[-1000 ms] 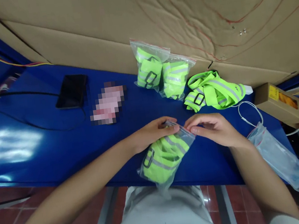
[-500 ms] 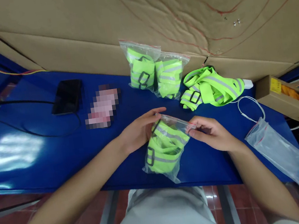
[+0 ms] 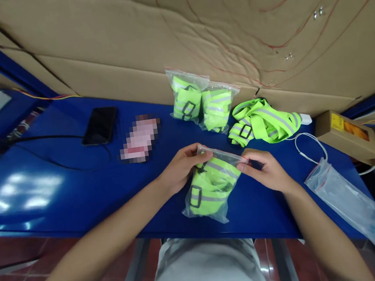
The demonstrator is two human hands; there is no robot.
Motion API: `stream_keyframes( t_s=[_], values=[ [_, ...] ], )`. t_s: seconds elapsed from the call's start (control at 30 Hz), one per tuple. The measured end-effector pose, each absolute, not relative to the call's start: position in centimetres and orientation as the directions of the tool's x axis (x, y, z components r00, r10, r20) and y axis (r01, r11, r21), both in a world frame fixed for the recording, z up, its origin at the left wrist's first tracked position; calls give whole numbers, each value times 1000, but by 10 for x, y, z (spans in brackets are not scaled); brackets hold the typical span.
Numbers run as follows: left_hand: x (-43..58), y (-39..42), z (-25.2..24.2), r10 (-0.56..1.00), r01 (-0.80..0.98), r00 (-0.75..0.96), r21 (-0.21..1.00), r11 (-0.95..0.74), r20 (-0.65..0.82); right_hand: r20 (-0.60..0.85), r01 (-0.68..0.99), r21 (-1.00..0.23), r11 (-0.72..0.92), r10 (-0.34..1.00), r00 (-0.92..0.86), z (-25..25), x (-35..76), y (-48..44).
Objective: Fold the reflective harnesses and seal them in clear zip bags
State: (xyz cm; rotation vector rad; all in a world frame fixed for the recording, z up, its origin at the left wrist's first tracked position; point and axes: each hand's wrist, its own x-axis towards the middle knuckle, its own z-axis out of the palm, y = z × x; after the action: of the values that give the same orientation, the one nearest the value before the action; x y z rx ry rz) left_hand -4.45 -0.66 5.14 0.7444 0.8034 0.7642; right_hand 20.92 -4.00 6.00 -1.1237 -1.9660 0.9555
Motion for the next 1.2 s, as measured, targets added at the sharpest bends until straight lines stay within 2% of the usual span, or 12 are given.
stream_keyframes(
  t_s=[0.1,0.23,0.3,0.4,0.5,0.63,0.73,0.9,1.2],
  values=[
    [-46,-6,52,783,-339,498,748,571,-372,167,346,-885,311,907,-387,61,210,-38],
    [-47,-8,51,788,-341,509,760,553,-345,41,338,-931,141,958,-285,54,209,-39],
    [-47,-8,51,788,-350,519,758,551,-333,24,315,-944,96,974,-226,51,210,-39],
    [-46,-9,52,791,-356,524,763,539,-315,-2,186,-982,30,986,-169,49,211,-37],
    [-46,-8,50,848,-336,452,828,449,-276,-68,106,-993,-52,985,-157,51,211,-34],
    [-48,-6,46,944,-274,287,930,245,-164,-156,123,-983,-136,973,-171,52,211,-31],
    [-49,-4,44,970,-225,217,961,160,-110,-156,104,-984,-142,978,-138,49,209,-30],
    [-47,-3,42,952,-279,227,922,267,-207,-70,90,-994,-63,995,-71,41,201,-31],
    [-44,-7,42,949,-224,220,935,276,-227,-135,145,-981,-127,990,-43,32,196,-28]
  ],
)
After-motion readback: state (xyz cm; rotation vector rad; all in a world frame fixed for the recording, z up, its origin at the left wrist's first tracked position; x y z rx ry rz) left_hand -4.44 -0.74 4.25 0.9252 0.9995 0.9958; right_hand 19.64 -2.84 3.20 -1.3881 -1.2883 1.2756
